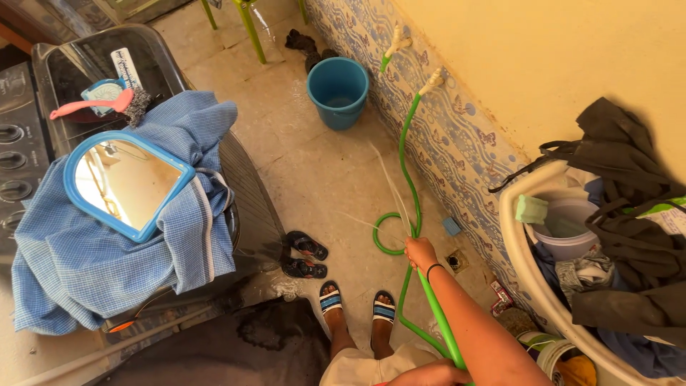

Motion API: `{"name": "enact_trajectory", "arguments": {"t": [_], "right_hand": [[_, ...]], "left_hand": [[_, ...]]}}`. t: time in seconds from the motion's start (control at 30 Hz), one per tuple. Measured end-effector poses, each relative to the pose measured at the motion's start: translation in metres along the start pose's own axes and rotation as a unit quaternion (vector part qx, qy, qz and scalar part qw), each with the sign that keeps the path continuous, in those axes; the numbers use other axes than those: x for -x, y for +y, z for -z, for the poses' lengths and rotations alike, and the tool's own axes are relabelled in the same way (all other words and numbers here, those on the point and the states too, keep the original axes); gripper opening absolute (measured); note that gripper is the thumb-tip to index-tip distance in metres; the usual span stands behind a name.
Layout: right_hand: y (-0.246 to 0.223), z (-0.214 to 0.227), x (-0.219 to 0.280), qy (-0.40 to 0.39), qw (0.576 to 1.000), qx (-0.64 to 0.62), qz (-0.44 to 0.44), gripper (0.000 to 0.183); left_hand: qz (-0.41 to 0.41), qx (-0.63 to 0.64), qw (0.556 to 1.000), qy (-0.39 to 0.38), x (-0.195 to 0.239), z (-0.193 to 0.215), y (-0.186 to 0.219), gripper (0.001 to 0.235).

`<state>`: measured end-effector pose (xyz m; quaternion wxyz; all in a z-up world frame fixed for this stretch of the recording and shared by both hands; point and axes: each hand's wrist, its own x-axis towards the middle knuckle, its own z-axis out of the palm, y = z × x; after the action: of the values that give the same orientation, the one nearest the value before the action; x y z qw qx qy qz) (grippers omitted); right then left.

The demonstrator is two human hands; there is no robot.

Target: Cleaning a floor area using a hose and a bucket.

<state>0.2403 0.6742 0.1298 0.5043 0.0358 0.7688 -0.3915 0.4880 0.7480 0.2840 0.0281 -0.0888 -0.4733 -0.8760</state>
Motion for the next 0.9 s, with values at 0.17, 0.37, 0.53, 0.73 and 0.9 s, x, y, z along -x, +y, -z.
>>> {"name": "enact_trajectory", "arguments": {"t": [0.17,0.37,0.53,0.73,0.9], "right_hand": [[0.0,0.006,-0.008,0.013,1.0,0.005,-0.023,0.037],[0.02,0.012,-0.026,0.016,0.997,0.044,-0.061,0.04],[0.028,0.012,-0.02,0.04,0.996,0.051,-0.062,0.037],[0.034,0.012,-0.023,0.028,0.996,0.035,-0.078,0.039],[0.025,0.011,-0.013,0.04,0.995,0.042,-0.076,0.043]], "left_hand": [[-0.058,-0.012,0.998,-0.015,-0.014,-0.001,0.03,0.041],[-0.013,-0.109,0.991,-0.081,-0.016,0.019,-0.069,0.026],[0.033,-0.205,0.967,-0.148,-0.004,0.023,-0.157,0.019],[0.315,-0.03,0.946,-0.064,-0.011,0.02,-0.144,0.024],[0.058,-0.001,0.994,-0.093,-0.019,0.022,-0.081,0.026]]}}
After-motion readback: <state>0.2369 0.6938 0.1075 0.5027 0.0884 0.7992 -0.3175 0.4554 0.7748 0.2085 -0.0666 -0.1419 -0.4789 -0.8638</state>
